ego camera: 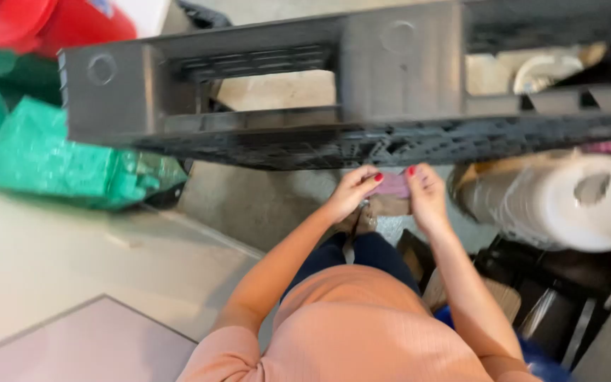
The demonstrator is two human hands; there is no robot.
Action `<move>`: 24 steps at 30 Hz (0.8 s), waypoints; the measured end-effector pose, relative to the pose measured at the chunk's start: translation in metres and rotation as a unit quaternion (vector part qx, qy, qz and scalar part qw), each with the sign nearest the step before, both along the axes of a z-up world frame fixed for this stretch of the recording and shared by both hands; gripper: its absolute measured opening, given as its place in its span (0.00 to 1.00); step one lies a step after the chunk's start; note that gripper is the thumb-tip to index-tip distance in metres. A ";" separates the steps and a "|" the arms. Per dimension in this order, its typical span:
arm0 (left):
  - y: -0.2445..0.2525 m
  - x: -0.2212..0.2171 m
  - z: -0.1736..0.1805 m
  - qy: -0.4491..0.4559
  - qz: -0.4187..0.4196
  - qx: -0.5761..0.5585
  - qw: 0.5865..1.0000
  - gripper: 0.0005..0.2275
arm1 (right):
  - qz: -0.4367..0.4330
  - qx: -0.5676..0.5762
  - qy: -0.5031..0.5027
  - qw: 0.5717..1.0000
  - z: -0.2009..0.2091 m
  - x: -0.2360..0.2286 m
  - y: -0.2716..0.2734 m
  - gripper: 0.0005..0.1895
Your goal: Cleaning a large black plastic pallet using a cloth
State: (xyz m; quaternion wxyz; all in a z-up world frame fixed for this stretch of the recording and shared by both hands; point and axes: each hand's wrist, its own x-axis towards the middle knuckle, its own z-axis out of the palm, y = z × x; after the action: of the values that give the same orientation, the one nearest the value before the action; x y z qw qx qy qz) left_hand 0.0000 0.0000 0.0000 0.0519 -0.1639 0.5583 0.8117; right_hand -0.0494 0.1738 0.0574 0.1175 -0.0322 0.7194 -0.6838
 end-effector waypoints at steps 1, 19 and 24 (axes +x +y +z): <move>-0.005 0.005 -0.001 0.003 0.018 0.002 1.000 0.05 | 0.018 0.002 0.003 1.000 0.013 -0.001 -0.011 0.11; -0.253 0.133 0.101 -0.087 0.341 0.143 0.925 0.16 | 0.444 -0.235 -0.051 0.863 0.101 0.032 -0.196 0.12; -0.370 0.172 0.092 -0.082 0.446 0.054 0.890 0.09 | 0.352 -0.350 0.031 0.868 0.131 0.050 -0.252 0.26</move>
State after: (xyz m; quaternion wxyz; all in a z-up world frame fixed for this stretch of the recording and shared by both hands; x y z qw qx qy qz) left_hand 0.1724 -0.3699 0.0921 -0.2616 -0.4584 0.3757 0.7618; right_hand 0.0009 -0.0778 0.1884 0.3092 -0.3431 0.3776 -0.8026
